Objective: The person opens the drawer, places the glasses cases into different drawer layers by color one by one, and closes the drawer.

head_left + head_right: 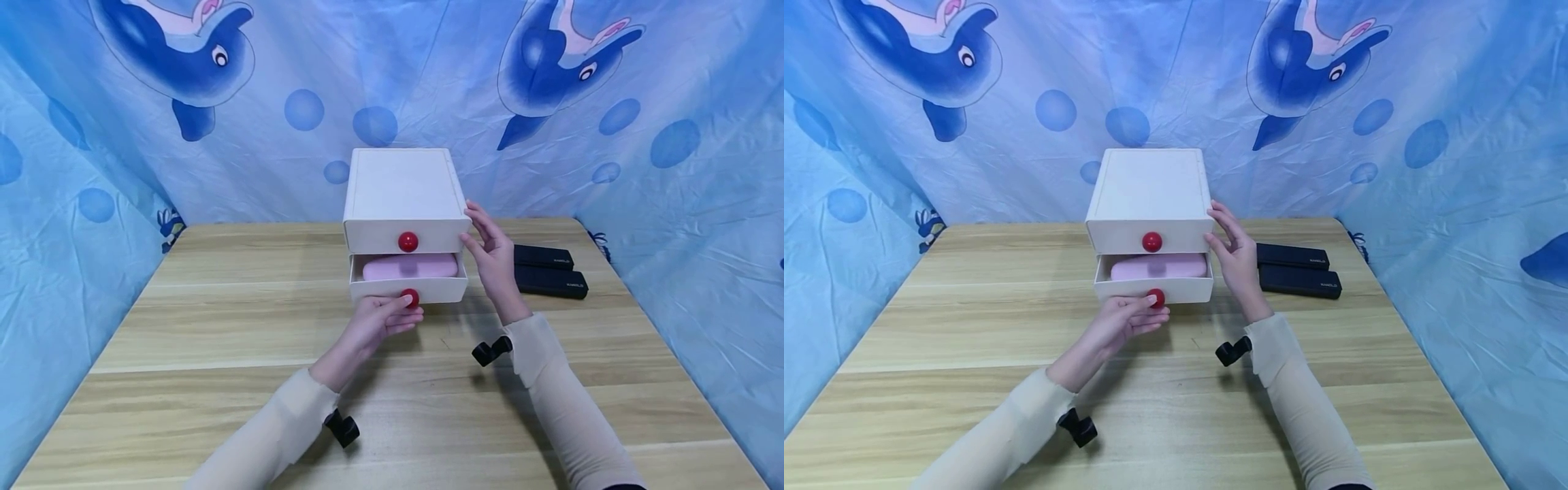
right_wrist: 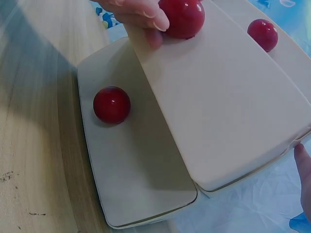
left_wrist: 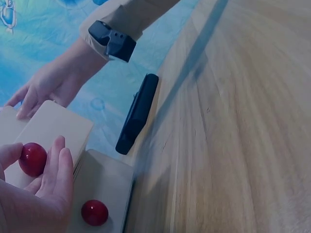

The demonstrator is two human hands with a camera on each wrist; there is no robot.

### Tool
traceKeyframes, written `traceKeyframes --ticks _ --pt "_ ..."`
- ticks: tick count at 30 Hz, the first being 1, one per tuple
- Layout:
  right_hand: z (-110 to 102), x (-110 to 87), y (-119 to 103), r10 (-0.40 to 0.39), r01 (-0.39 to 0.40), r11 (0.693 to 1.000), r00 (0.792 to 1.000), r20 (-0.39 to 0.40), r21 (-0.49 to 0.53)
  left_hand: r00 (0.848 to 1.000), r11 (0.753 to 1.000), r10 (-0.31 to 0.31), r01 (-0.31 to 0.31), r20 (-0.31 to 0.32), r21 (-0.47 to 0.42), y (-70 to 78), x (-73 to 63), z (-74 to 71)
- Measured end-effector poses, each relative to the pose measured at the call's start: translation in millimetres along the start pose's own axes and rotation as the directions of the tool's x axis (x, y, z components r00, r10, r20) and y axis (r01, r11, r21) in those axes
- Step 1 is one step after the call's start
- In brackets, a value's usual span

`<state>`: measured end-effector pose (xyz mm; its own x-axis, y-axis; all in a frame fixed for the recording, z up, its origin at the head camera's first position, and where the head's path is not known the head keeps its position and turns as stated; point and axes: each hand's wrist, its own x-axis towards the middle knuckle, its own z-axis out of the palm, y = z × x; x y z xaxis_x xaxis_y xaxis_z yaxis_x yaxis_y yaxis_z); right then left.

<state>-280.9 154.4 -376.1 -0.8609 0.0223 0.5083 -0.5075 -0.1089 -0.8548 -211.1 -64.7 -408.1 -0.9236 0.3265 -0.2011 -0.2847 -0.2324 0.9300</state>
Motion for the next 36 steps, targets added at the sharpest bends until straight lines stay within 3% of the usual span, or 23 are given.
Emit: traceKeyframes --ticks 21,36 --pt "-2 -0.7 4 -0.044 0.044 0.999 0.999 0.013 0.014 1.000 1.000 -0.010 0.011 -0.015 0.005 2.8 8.7 -2.5" --pt "0 -1.0 1 -0.017 0.017 1.000 1.000 -0.003 -0.007 1.000 1.000 -0.002 0.002 -0.023 0.007 5.4 17.6 -4.8"
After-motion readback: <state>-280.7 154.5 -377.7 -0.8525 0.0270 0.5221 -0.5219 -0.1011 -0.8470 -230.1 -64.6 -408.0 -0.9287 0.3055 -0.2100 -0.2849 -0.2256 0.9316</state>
